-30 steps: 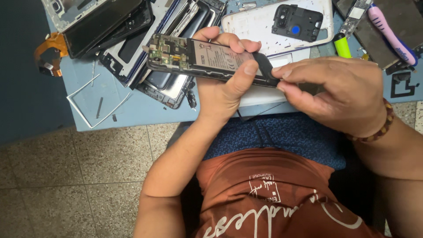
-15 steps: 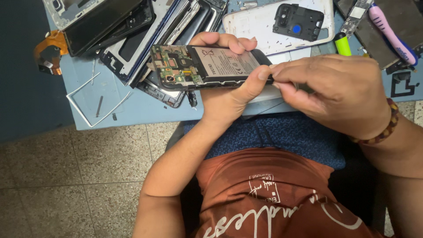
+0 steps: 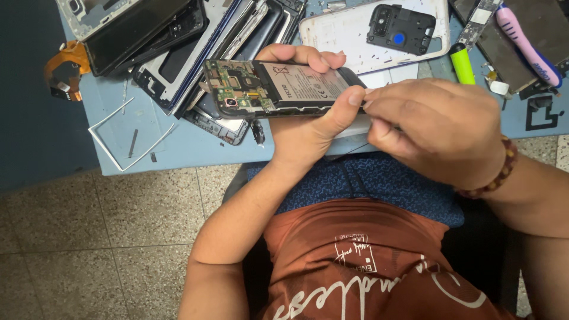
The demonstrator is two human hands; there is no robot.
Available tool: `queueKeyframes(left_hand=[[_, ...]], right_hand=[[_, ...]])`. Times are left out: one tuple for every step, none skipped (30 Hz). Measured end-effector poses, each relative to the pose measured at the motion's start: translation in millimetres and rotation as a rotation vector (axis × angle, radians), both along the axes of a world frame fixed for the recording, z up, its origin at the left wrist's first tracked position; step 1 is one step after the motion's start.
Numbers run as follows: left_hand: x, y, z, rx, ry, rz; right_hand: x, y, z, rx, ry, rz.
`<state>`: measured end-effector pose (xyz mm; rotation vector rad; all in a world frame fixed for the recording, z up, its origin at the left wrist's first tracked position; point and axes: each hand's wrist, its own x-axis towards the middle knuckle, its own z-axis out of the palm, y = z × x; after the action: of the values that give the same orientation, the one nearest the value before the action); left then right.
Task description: The person uses a green-handled screwdriver to remove screws from the back of a smartphone, then lifts the back cover to expose the battery and internal components. The person continues to unscrew and pry components while handling the phone and tools on a cluttered workbench.
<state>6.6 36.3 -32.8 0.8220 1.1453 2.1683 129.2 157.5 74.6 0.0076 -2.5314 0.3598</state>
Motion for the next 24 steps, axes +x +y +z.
queueKeyframes(left_hand=[[1, 0, 0, 0.004, 0.004, 0.001], [2, 1, -1, 0.017, 0.015, 0.004], [2, 2, -1, 0.024, 0.015, 0.0], [3, 2, -1, 0.032, 0.015, -0.003], [3, 2, -1, 0.036, 0.007, -0.011], [2, 0, -1, 0.041, 0.0, -0.02], [1, -1, -1, 0.045, -0.006, -0.03], [-1, -3, 0, 0.055, -0.013, -0.047], [-1, -3, 1, 0.071, -0.025, -0.064], [-1, -3, 2, 0.087, -0.037, -0.082], [-1, -4, 3, 0.106, -0.05, -0.099], [-1, -5, 4, 0.112, -0.037, -0.113], [-2, -5, 6, 0.119, -0.025, -0.128], [-4, -7, 8, 0.114, 0.012, -0.142], [-5, -7, 9, 0.116, 0.027, -0.165], [-6, -8, 11, 0.117, 0.043, -0.187], [-6, -9, 13, 0.125, 0.034, -0.217], [-7, -8, 14, 0.108, 0.017, -0.251], [-7, -8, 15, 0.091, 0.0, -0.284], [-7, -6, 15, 0.048, -0.027, -0.32], [-7, -5, 15, -0.006, -0.016, -0.342], [-7, -4, 16, -0.059, -0.004, -0.366], [-6, -4, 16, -0.124, 0.043, -0.379], [-5, -3, 16, -0.17, 0.064, -0.398]], right_hand=[[0, 0, -3, 0.019, 0.003, -0.016], [0, 1, -5, 0.038, 0.007, -0.033], [1, 2, -7, 0.056, 0.01, -0.05], [2, 3, -9, 0.049, 0.02, -0.044], [3, 5, -11, 0.042, 0.032, -0.036], [4, 5, -13, 0.032, 0.044, -0.026], [6, 5, -14, -0.031, 0.022, -0.069], [10, 5, -15, -0.093, 0.0, -0.115], [13, 5, -17, -0.153, -0.023, -0.162], [15, 5, -21, -0.419, -0.037, -0.158], [16, 7, -24, -0.686, -0.052, -0.149], [17, 8, -29, -0.954, -0.069, -0.133], [18, 11, -33, -1.137, -0.113, -0.079], [19, 15, -37, -1.319, -0.16, -0.024], [20, 18, -42, -1.498, -0.206, 0.033], [21, 20, -46, -1.559, -0.194, 0.063], [22, 21, -50, -1.619, -0.183, 0.092], [23, 22, -52, -1.677, -0.171, 0.122], [25, 23, -53, -1.629, -0.115, 0.122], [27, 22, -53, -1.58, -0.06, 0.123], [29, 22, -52, -1.531, -0.027, 0.099], [30, 21, -51, -1.481, 0.004, 0.073], [31, 21, -49, -1.433, 0.013, 0.018], [32, 21, -46, -1.38, 0.02, -0.018]])
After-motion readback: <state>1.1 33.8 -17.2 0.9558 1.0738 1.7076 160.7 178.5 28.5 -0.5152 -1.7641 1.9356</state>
